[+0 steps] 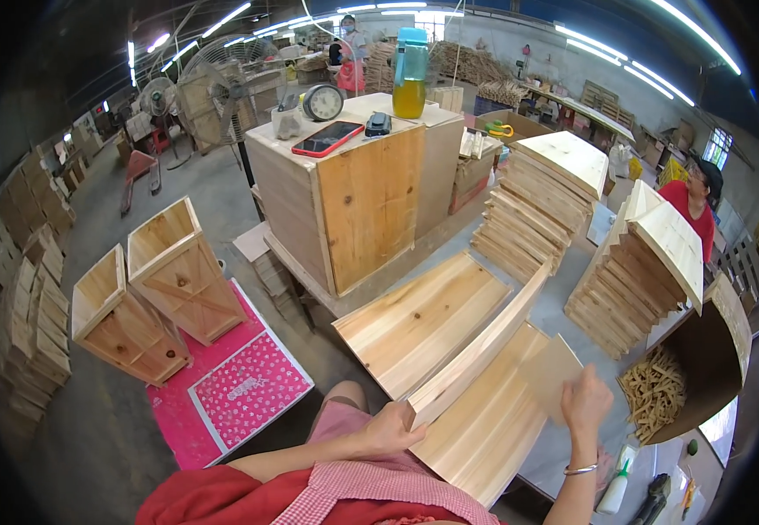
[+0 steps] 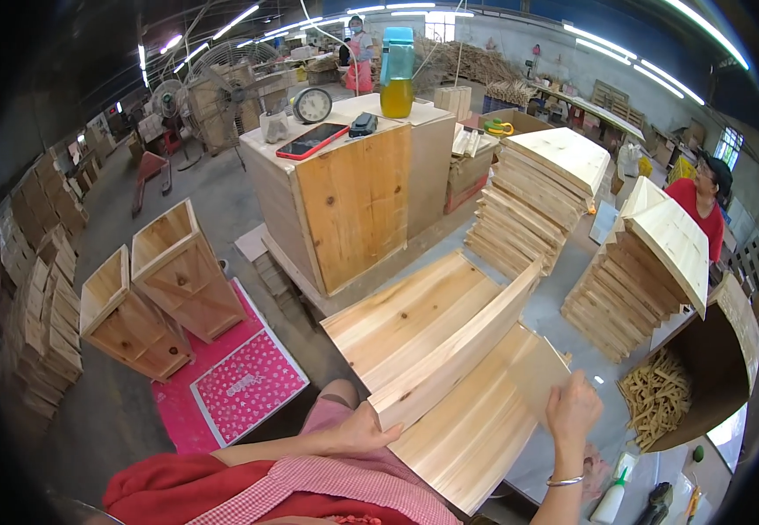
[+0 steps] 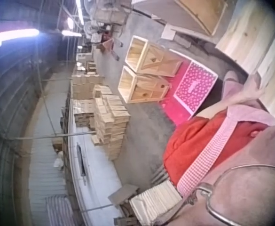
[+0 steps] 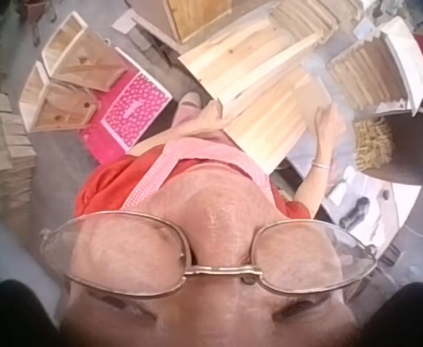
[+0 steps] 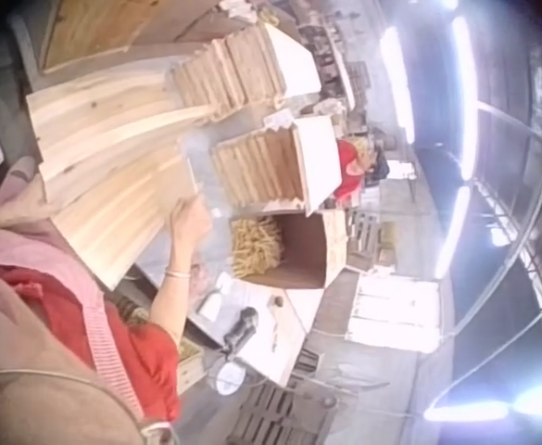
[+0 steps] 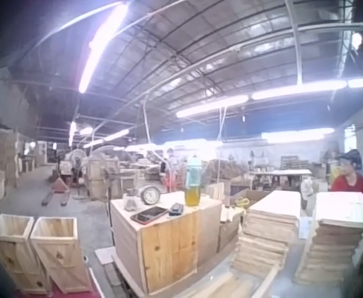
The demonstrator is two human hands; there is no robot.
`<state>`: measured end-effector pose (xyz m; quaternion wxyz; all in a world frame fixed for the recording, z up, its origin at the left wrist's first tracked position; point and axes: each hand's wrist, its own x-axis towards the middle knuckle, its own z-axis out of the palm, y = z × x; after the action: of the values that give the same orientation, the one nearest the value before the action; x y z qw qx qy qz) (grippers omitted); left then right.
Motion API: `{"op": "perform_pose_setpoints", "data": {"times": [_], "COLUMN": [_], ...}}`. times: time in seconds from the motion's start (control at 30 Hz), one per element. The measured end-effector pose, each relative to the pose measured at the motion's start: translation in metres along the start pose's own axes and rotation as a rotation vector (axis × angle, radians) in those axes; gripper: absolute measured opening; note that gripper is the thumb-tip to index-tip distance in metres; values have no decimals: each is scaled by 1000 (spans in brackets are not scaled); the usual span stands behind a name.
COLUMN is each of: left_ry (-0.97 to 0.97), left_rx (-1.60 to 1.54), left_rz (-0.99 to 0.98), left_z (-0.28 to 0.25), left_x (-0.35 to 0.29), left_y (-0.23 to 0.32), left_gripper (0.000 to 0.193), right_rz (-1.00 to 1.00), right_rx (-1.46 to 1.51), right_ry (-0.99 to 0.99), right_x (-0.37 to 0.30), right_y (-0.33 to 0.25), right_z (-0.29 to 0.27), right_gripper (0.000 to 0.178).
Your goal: Assembling wooden panels into boxes using glue and rubber bands.
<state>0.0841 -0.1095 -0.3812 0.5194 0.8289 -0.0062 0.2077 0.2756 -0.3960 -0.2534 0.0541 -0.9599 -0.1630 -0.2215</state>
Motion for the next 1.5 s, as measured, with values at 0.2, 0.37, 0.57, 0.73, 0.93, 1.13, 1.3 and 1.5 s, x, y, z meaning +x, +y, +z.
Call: {"op": "perform_pose_setpoints", "data": {"times": [0.2, 0.37, 0.57, 0.73, 0.93, 1.13, 1.3, 1.5], "left_ry": [-14, -5, 4, -22, 3, -43, -213, -121], "left_rx": [36, 22, 1, -25, -27, -39, -7, -50], "left_rz": [29, 111, -26, 30, -23, -189, -275, -166], "left_z": [-1, 8, 2, 2, 0, -11, -35, -28], "left_x": [1, -4, -6, -1, -1, 3, 18, 13], "left_y": [1, -25, -2, -4, 7, 36, 79, 70], "left_gripper": [51, 54, 55, 56, 54, 47, 34, 45], "right_rz": [-20, -19, 10, 34, 0, -18, -20, -10], "right_rx": [53, 59, 6, 31, 40, 10, 3, 1], "right_ry": [29, 8, -23, -47, 16, 2, 29, 5], "right_x": [-2, 0, -3, 1, 2, 1, 0, -2], "right_y": [7, 10, 5, 7, 6, 4, 3, 3], "right_z": [6, 8, 1, 0, 1, -2, 1, 5], "right_gripper": [34, 34, 32, 32, 32, 33, 34, 35]}}
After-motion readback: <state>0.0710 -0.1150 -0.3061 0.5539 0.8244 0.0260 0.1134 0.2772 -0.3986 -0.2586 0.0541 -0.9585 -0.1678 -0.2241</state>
